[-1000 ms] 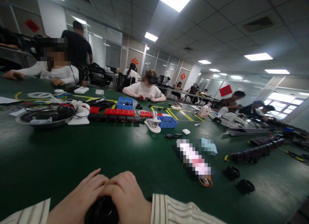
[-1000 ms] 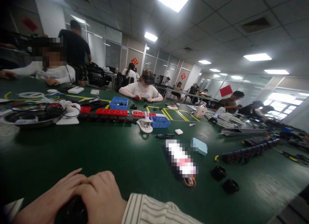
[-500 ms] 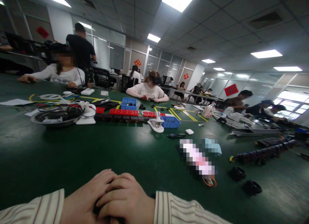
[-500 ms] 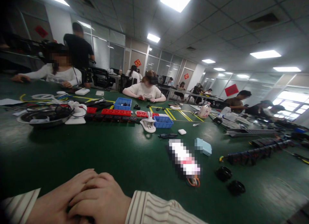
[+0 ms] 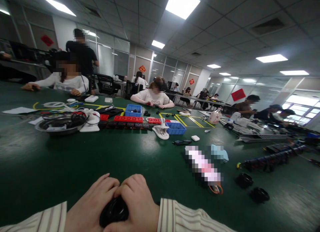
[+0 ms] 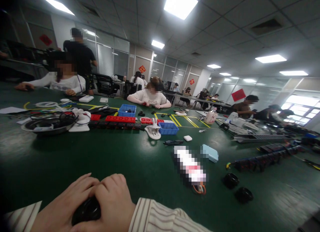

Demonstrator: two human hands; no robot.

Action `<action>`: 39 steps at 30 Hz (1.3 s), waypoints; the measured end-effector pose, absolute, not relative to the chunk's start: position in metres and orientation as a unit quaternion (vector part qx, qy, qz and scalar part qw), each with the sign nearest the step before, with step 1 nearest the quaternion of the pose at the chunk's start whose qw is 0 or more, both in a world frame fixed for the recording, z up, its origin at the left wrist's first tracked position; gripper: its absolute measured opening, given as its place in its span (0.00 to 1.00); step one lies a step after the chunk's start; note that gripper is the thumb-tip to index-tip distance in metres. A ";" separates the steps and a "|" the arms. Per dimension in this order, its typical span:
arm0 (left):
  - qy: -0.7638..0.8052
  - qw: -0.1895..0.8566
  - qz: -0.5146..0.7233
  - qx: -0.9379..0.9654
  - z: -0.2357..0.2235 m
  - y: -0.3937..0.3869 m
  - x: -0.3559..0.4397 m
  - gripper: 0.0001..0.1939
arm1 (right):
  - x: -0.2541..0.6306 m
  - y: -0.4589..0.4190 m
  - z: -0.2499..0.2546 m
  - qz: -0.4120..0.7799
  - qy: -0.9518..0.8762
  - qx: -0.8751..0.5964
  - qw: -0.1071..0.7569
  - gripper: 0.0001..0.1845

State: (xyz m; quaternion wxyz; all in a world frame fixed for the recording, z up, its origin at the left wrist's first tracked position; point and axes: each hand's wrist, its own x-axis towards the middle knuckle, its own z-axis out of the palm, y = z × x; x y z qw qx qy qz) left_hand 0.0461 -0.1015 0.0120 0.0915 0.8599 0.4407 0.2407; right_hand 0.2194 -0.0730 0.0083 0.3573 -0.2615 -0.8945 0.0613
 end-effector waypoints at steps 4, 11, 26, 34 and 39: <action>0.412 0.135 0.185 0.882 0.023 -0.094 0.047 0.21 | 0.217 -0.072 0.007 0.037 -0.898 -0.233 0.371 0.28; 0.350 0.226 0.141 0.898 0.031 -0.085 0.047 0.18 | 0.222 -0.066 0.006 0.022 -0.930 -0.080 0.359 0.10; 0.405 0.133 0.225 0.876 0.014 -0.092 0.041 0.27 | 0.219 -0.073 0.011 0.095 -0.856 -0.268 0.431 0.43; 0.349 0.239 0.164 0.891 0.025 -0.087 0.045 0.16 | 0.221 -0.068 0.007 0.040 -0.928 -0.170 0.329 0.22; 0.353 0.256 0.154 0.886 0.028 -0.086 0.050 0.14 | 0.225 -0.064 0.006 0.013 -0.941 -0.033 0.338 0.08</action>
